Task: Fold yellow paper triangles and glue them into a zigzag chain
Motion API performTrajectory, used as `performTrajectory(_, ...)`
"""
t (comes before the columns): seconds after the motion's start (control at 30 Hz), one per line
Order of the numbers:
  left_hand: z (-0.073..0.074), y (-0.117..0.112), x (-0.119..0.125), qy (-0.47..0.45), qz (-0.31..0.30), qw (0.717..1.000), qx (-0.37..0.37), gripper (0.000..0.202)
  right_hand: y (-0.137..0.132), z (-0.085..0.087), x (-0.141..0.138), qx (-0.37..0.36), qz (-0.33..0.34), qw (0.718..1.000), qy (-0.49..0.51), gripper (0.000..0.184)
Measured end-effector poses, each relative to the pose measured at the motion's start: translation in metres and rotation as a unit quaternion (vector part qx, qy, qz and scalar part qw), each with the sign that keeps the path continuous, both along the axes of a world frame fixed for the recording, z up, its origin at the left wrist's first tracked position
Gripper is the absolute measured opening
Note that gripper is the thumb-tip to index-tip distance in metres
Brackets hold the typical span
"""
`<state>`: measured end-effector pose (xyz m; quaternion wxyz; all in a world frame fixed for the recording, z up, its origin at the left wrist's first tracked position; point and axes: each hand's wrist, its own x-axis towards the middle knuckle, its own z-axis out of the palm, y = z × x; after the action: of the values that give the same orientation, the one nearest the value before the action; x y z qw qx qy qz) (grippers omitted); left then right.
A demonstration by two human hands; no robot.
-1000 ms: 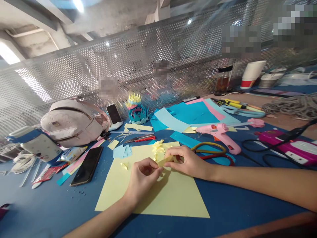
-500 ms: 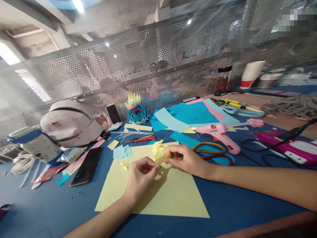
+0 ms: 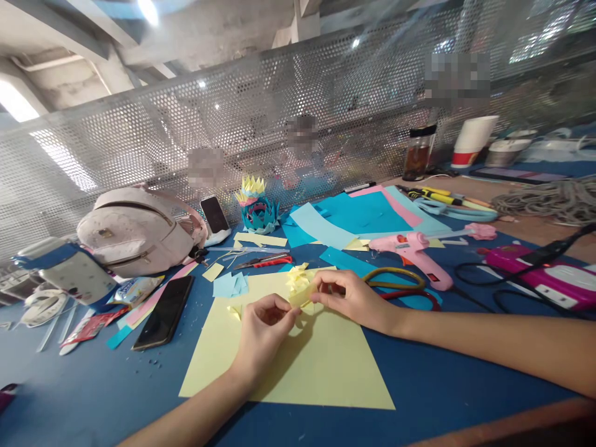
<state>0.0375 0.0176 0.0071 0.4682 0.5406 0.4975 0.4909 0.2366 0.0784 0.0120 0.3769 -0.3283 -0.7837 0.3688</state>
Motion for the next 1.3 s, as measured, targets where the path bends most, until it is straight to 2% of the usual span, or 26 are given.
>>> performTrajectory(0.37, 0.0031, -0.0009, 0.0007, 0.008, 0.006, 1.000, 0.002, 0.033, -0.0005, 0.0015, 0.0000, 0.018, 0.003, 1.000, -0.010, 0.038)
performTrajectory(0.9, 0.0025, -0.0006, -0.0010, 0.014, 0.023, 1.000, 0.015, 0.032, 0.0009, -0.0027, -0.0004, 0.000, -0.008, 1.000, 0.012, 0.035)
performTrajectory(1.13, 0.0016, -0.0013, -0.0012, 0.006, 0.025, 1.000, 0.014, 0.032, 0.0025, -0.0029, 0.0001, -0.028, -0.015, 0.999, 0.022, 0.030)
performTrajectory(1.3, 0.0008, -0.0006, -0.0015, 0.000, 0.025, 1.000, 0.012, 0.032, 0.0017, -0.0016, 0.0010, -0.054, 0.007, 0.998, 0.038, 0.032)
